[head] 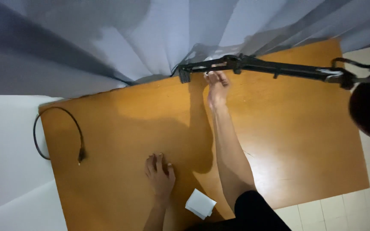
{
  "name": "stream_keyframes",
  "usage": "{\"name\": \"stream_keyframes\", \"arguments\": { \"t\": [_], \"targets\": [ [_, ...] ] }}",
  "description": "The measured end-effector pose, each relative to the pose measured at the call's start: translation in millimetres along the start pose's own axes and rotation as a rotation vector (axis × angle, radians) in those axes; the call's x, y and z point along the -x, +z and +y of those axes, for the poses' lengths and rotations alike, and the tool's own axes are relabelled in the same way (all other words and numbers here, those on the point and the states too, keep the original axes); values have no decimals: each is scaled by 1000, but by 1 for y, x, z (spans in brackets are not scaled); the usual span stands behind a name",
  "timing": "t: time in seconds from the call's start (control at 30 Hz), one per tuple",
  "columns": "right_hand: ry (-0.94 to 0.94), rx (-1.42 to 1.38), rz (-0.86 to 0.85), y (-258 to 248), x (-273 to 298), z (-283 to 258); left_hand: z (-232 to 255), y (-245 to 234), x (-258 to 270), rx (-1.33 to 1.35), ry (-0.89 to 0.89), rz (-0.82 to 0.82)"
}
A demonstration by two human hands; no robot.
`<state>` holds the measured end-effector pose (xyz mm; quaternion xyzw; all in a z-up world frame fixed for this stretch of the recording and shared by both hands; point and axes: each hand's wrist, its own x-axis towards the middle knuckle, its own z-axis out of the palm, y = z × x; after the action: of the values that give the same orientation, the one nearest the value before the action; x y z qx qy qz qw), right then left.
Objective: The person wipes a black desk lamp and the wooden desk surface with a white tissue. They then place a pink bottle, a green bottle, a blue toy, a ruler, a wristwatch, and a document on the desk.
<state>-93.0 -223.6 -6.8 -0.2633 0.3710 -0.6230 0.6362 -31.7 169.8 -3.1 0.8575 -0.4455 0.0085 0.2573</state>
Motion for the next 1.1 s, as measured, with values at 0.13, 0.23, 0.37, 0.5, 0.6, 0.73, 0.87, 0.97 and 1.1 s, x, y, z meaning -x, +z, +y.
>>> {"name": "stream_keyframes", "arguments": {
  "t": [0.13,0.23,0.37,0.5,0.6,0.73,0.87,0.97,1.1],
  "targets": [
    [90,-82,131,1,9,-27,-6,9,7,-13,-14,-27],
    [39,-159,144,6,5,-40,-4,7,7,22,-8,-5],
    [17,90,92,13,-2,-77,6,-1,0,9,-14,-30],
    [-25,-189,24,6,13,-120,14,-7,-4,48,-27,-51],
    [-51,-285,75,-4,11,-136,19,-2,-6,23,61,98],
    [-101,-396,193,-20,13,-170,34,2,6,67,-42,-33],
    [-186,-386,241,-38,17,-210,64,2,18,86,28,-48],
    [-230,-385,212,-41,21,-252,90,10,21,131,80,15],
    [-127,-422,119,-70,9,-261,164,-1,0,323,130,-28]
  ]
}}
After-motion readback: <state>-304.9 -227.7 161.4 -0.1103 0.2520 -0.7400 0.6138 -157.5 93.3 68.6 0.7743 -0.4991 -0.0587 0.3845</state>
